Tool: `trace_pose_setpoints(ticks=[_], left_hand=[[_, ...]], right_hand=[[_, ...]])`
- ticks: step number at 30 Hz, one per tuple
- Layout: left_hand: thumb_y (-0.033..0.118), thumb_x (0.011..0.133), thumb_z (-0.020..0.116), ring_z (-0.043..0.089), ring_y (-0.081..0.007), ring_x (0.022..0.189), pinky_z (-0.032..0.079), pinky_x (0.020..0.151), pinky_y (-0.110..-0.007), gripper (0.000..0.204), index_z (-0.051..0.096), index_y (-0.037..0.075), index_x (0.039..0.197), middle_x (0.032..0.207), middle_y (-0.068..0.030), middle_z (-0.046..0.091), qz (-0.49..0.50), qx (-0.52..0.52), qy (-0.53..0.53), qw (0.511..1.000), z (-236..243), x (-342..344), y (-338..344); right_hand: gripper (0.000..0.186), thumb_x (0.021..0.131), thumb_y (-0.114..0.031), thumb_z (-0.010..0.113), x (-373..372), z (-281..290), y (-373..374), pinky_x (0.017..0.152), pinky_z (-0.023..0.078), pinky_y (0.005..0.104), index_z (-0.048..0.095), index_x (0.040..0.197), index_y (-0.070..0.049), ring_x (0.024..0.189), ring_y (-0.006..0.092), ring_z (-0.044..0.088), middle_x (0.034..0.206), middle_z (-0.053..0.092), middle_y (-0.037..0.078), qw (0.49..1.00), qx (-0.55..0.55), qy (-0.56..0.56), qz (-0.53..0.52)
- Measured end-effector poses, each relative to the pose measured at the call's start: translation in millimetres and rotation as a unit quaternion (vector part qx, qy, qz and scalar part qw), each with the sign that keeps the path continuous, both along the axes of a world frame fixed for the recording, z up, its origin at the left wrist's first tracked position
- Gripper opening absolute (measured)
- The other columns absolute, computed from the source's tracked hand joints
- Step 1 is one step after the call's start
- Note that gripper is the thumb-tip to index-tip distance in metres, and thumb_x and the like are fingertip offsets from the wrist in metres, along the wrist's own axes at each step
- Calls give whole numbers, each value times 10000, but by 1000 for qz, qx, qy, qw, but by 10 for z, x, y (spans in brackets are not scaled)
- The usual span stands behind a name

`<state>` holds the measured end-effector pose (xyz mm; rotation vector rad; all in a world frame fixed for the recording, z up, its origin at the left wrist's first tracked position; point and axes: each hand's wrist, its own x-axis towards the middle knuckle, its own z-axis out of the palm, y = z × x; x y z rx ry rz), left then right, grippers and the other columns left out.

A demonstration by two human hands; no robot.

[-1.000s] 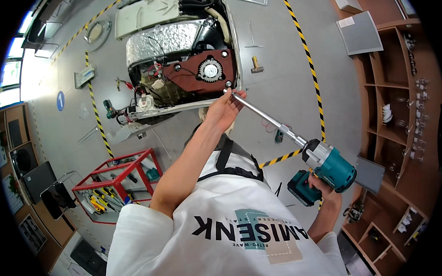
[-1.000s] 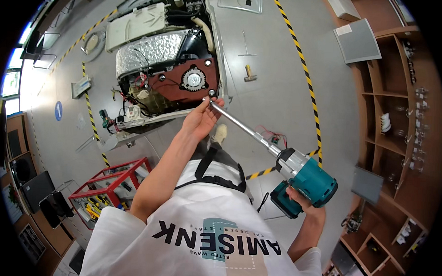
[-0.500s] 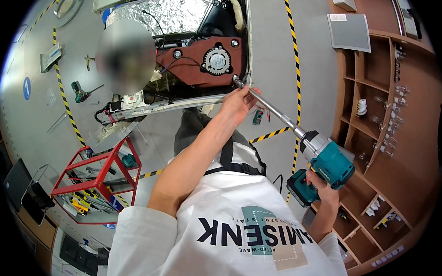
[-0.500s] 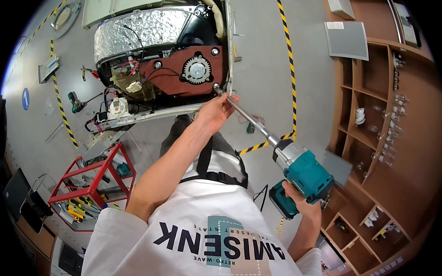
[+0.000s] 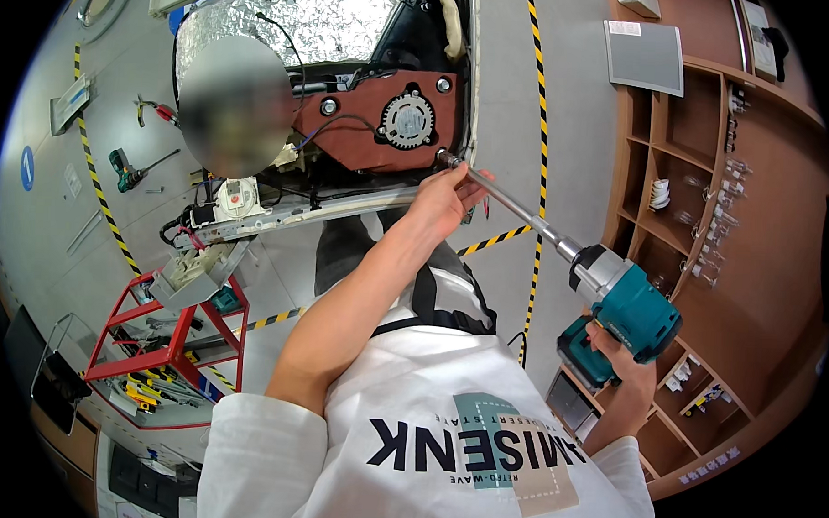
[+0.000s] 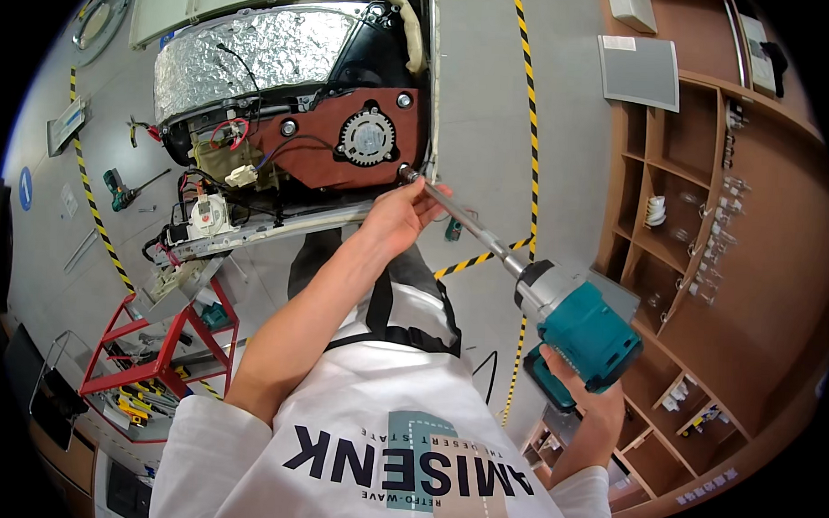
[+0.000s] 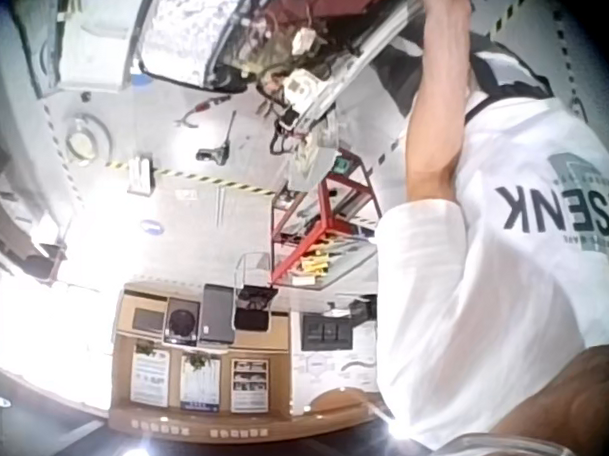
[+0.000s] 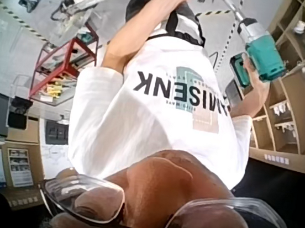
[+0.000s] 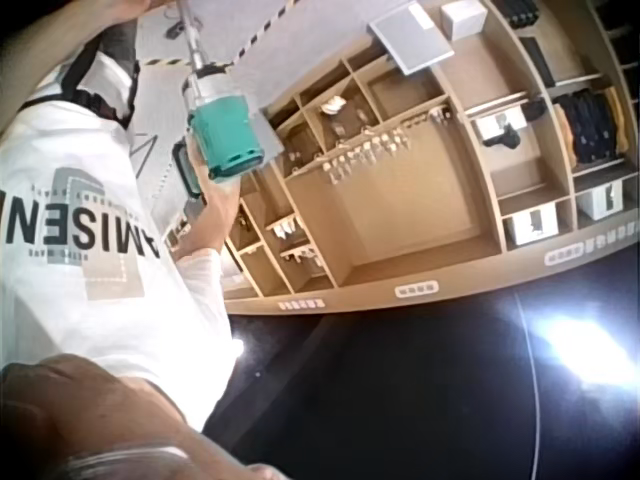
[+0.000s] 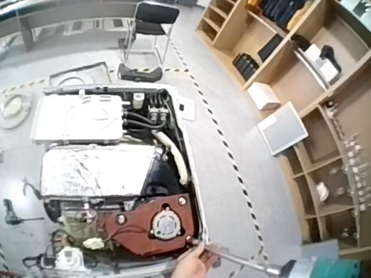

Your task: The person uses an electric screwdriver to unscrew several fasteners from a red plastic internal component of a washing machine and then disconnects a wire by hand.

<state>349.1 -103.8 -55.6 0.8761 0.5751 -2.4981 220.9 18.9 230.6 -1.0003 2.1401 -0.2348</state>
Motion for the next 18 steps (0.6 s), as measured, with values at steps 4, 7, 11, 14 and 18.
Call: trace_pose_setpoints(ticks=[4,7,11,14,18], left_hand=[[174,945,405,592,-237,943,509,807,-322,197,492,-2,930,996,-155,588,7,1,4,1000,0,43,-14],[180,944,412,594,-227,924,508,810,-323,205,504,-2,925,986,-146,589,6,21,-24,999,31,38,6],[200,935,440,592,-219,907,511,807,-330,212,517,4,913,954,-131,584,24,15,-11,1000,-20,3,30],[214,924,467,589,-218,903,515,805,-343,216,524,6,904,919,-114,576,18,22,-27,999,17,-11,19],[221,916,487,587,-214,894,518,804,-355,221,531,5,903,891,-98,565,21,28,-26,999,20,-25,41]], right_hand=[[288,663,-88,675,-38,16,-330,602,473,256,623,931,5,622,197,602,742,633,122,984,144,48,-90],[293,645,-99,679,-47,147,-658,599,467,261,622,911,11,626,178,592,740,628,132,988,117,42,88],[260,624,-96,692,-125,147,-698,570,449,256,606,844,13,591,128,539,704,610,97,988,112,-22,103],[281,591,-82,709,-331,93,-522,552,438,253,590,830,6,568,117,511,690,602,80,982,66,-85,153],[287,578,-71,717,-426,61,-442,546,434,254,584,822,1,565,111,499,689,600,67,978,26,-120,169]])
